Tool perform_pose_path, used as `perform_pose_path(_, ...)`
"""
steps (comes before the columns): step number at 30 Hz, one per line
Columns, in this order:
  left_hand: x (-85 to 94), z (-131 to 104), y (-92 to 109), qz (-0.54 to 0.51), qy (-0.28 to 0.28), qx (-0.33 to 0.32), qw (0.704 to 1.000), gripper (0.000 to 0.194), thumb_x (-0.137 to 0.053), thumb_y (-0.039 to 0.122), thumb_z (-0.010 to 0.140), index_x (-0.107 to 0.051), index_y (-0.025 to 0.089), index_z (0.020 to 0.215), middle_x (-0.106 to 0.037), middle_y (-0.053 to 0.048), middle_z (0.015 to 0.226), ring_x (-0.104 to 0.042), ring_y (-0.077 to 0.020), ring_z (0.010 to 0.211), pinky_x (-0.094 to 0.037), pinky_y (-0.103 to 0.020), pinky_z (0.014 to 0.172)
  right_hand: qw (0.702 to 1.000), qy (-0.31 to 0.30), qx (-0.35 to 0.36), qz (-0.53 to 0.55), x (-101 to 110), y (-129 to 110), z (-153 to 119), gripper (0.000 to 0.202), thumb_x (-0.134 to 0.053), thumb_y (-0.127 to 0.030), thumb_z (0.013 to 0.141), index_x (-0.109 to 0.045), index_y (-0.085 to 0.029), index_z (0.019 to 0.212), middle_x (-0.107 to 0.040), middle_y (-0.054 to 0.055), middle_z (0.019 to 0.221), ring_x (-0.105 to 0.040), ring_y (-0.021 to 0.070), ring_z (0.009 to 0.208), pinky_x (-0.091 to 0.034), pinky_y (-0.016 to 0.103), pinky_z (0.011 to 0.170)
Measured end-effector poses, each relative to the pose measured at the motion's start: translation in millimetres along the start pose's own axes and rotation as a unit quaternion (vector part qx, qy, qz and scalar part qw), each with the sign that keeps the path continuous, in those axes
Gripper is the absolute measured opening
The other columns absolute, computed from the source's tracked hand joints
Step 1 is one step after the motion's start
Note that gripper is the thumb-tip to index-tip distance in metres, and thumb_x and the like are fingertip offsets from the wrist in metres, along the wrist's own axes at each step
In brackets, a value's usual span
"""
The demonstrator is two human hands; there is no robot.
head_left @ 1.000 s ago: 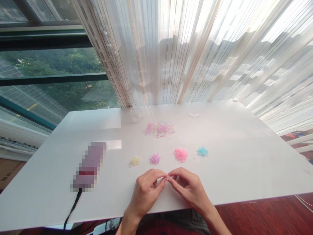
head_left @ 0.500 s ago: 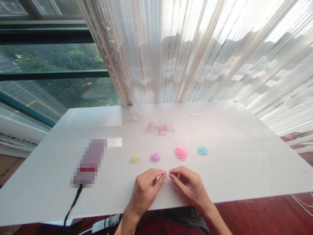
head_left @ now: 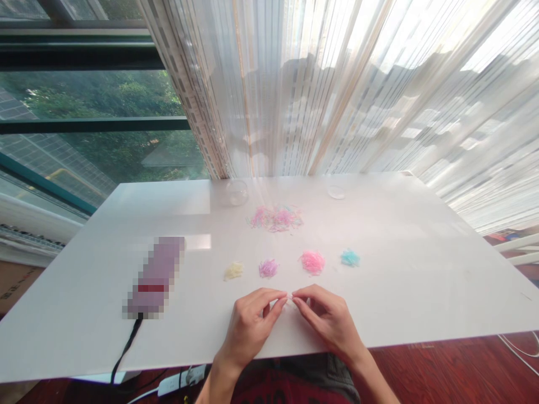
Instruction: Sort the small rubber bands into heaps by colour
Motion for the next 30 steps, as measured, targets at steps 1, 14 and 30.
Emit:
perform_pose_path(1, 0.0, 0, 0, 0.000, -0.001, 0.000, 1.000, 0.010, -0.067, 0.019, 0.103, -0.077, 0.020, 0.105, -0.082, -0.005, 0.093, -0.072, -0.0137, 0.068, -0.057, -0.023, 0.064, 1.000, 0.003, 0.002, -0.003, 0, 0, 0, 0.011, -0.067, -0.021, 0.099, -0.077, -0.022, 0.096, -0.079, 0.001, 0.082, -0.069, 0.0130, 0.063, -0.057, 0.021, 0.062)
perform_pose_path(14, 0.4, 0, 1, 0.007, -0.017, 0.032, 0.999, 0.008, -0.067, 0.021, 0.103, -0.074, 0.021, 0.099, -0.079, -0.001, 0.087, -0.068, -0.0125, 0.065, -0.054, -0.023, 0.063, 1.000, 0.009, 0.002, -0.018, 0, -3, -1, 0.011, -0.067, -0.021, 0.100, -0.073, -0.022, 0.091, -0.076, 0.001, 0.080, -0.068, 0.0144, 0.066, -0.055, 0.023, 0.061)
perform_pose_path(30, 1.1, 1, 4, 0.035, 0.002, 0.020, 0.999, 0.007, -0.064, 0.021, 0.102, -0.071, 0.020, 0.105, -0.077, -0.002, 0.088, -0.059, -0.0099, 0.056, -0.052, -0.022, 0.059, 0.985, 0.103, -0.043, -0.131, 43, 21, 18, 0.023, -0.065, -0.041, 0.102, -0.075, -0.024, 0.090, -0.075, 0.004, 0.084, -0.064, 0.0182, 0.066, -0.056, 0.031, 0.064)
Point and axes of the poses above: each hand's wrist, its own z-axis towards the middle knuckle, its own x-axis out of the back of the hand, y = z × x, the point moved 1 cm from there along z, towards the middle knuckle
